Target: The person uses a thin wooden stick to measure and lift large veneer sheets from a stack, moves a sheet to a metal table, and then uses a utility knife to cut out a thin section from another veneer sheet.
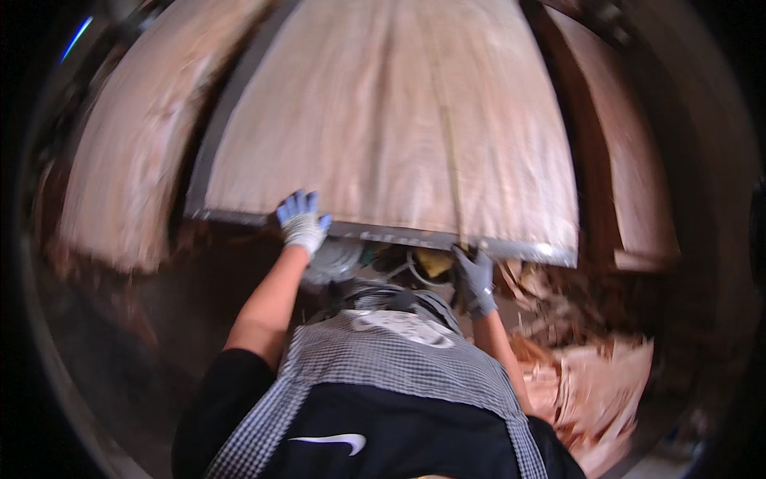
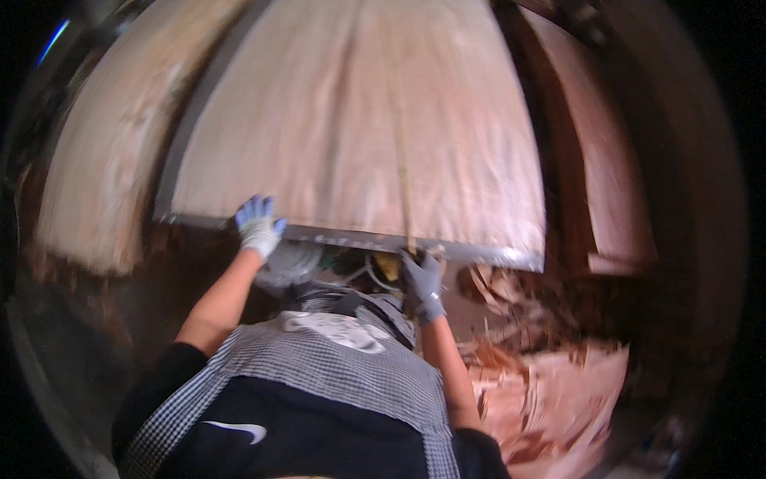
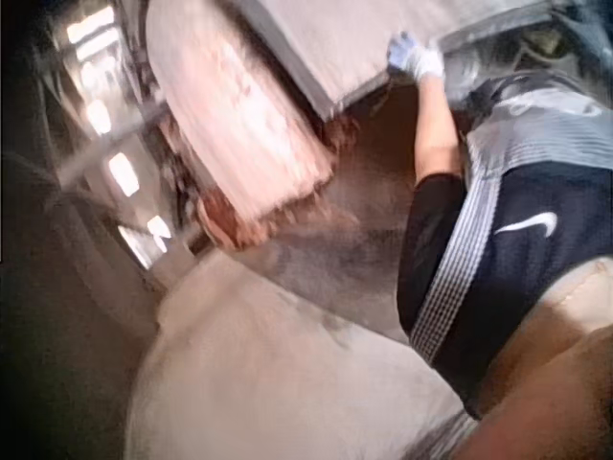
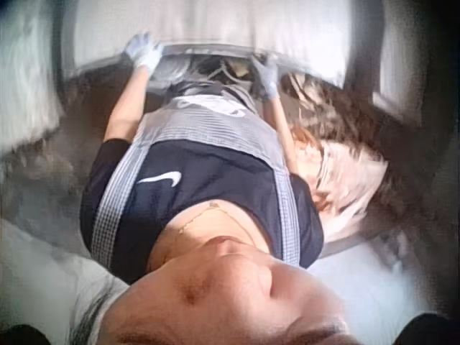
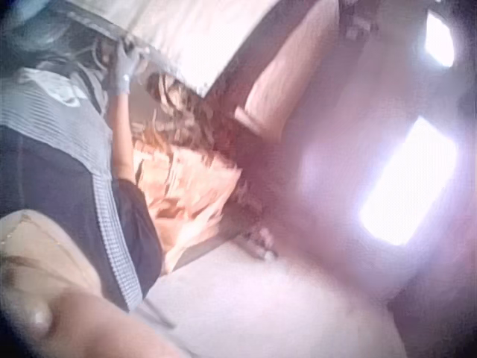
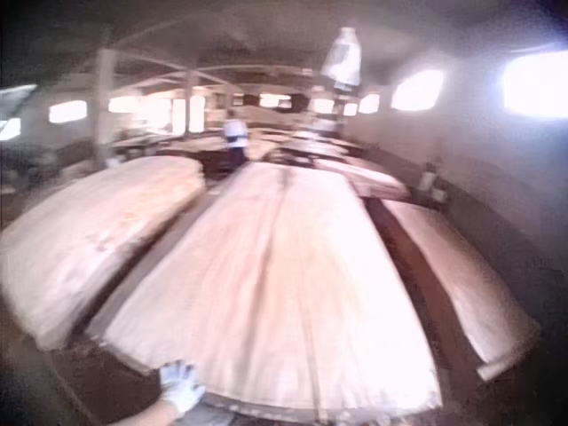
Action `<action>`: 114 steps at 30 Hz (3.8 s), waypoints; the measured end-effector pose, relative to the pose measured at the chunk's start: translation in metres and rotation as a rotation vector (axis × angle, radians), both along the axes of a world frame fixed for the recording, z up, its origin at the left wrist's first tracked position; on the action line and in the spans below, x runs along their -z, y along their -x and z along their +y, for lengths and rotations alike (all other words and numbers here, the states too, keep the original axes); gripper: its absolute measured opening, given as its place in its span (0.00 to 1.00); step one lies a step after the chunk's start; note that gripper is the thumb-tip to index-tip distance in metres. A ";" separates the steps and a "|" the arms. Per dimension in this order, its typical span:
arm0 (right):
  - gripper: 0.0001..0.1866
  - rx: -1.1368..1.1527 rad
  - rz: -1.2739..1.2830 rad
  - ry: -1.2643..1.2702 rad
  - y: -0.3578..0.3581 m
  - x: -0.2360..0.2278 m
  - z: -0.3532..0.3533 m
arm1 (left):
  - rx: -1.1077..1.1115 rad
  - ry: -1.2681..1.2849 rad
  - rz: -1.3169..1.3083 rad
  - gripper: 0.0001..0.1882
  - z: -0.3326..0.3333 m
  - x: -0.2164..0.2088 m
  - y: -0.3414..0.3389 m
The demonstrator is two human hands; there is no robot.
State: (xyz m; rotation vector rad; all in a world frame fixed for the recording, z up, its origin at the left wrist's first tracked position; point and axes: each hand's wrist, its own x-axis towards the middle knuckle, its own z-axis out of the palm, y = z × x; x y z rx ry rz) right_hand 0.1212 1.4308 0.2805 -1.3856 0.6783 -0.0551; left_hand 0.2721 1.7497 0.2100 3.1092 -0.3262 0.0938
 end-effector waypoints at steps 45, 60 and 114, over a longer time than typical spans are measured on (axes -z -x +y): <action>0.08 0.169 0.046 0.109 0.053 0.055 -0.077 | -0.028 0.055 0.093 0.37 0.025 0.027 0.025; 0.10 0.247 0.173 -0.035 0.081 0.050 -0.013 | -0.419 -0.105 0.247 0.35 0.058 0.049 -0.027; 0.13 -0.287 0.045 0.371 -0.032 0.048 0.023 | -0.322 -0.032 0.283 0.39 0.059 0.004 -0.010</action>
